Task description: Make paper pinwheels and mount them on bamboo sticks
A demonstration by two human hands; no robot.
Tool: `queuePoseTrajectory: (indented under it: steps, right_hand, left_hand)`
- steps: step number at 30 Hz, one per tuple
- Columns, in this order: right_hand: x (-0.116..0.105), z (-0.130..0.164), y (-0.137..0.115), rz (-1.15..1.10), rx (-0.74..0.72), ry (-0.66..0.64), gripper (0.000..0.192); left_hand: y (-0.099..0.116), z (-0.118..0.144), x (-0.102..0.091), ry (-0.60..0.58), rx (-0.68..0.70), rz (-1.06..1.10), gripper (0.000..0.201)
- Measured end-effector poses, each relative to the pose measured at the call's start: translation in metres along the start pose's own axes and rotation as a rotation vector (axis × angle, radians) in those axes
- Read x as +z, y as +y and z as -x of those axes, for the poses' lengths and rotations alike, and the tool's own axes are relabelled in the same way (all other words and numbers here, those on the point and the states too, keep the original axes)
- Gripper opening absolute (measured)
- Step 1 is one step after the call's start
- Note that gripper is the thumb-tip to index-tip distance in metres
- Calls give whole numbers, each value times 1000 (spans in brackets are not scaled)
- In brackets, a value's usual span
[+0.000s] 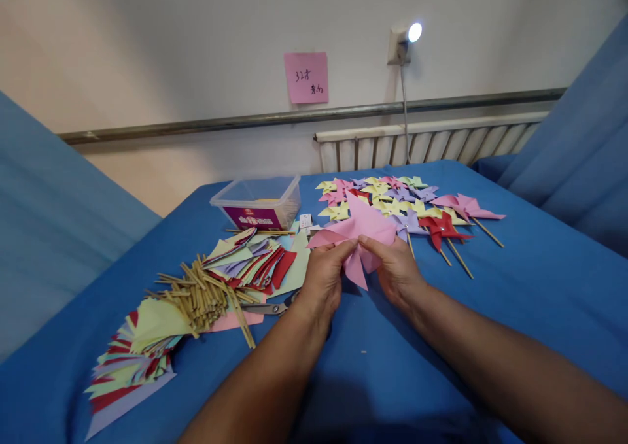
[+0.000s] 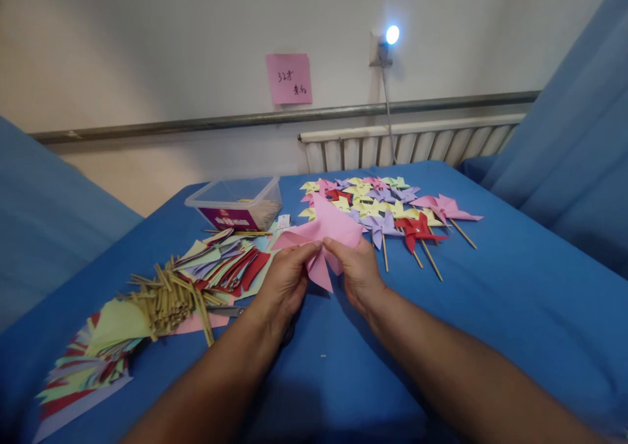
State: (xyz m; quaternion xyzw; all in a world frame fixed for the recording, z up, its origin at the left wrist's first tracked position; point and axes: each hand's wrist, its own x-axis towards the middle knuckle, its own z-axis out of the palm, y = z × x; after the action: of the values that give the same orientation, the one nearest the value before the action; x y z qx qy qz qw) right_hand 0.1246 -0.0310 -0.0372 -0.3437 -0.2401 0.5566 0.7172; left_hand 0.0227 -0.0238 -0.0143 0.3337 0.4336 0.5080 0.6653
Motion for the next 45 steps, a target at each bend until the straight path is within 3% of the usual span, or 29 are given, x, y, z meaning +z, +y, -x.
queuePoseTrajectory:
  steps: [7, 10, 12, 15, 18, 23, 30, 37, 45]
  right_hand:
    - [0, 2, -3, 9, 4, -91, 41]
    - [-4, 1, -3, 129, -91, -135, 34]
    - [-8, -1, -1, 284, -230, -119, 36]
    - [-12, -1, -3, 592, -551, -106, 49]
    - [-13, 2, -13, 934, -846, -236, 51]
    - [-12, 2, -29, 1212, -1046, -425, 31]
    - [-12, 1, -30, 1156, -972, -398, 3]
    - [-9, 0, -26, 1028, -842, -246, 11]
    - [-10, -3, -25, 1032, -830, -143, 15]
  left_hand:
    - [5, -3, -4, 28, 2, 78, 16]
    - [17, -8, -8, 70, 11, 184, 20]
    - [27, -11, -10, 100, 28, 259, 23]
    - [40, -12, -12, 114, 11, 332, 27]
    - [45, -11, -13, 96, -39, 335, 28]
    - [40, -9, -14, 25, -93, 297, 28]
    - [26, -9, -12, -37, -81, 259, 27]
    - [16, -5, -6, -16, -4, 136, 13]
    - [7, -8, -9, -43, 54, 63, 19]
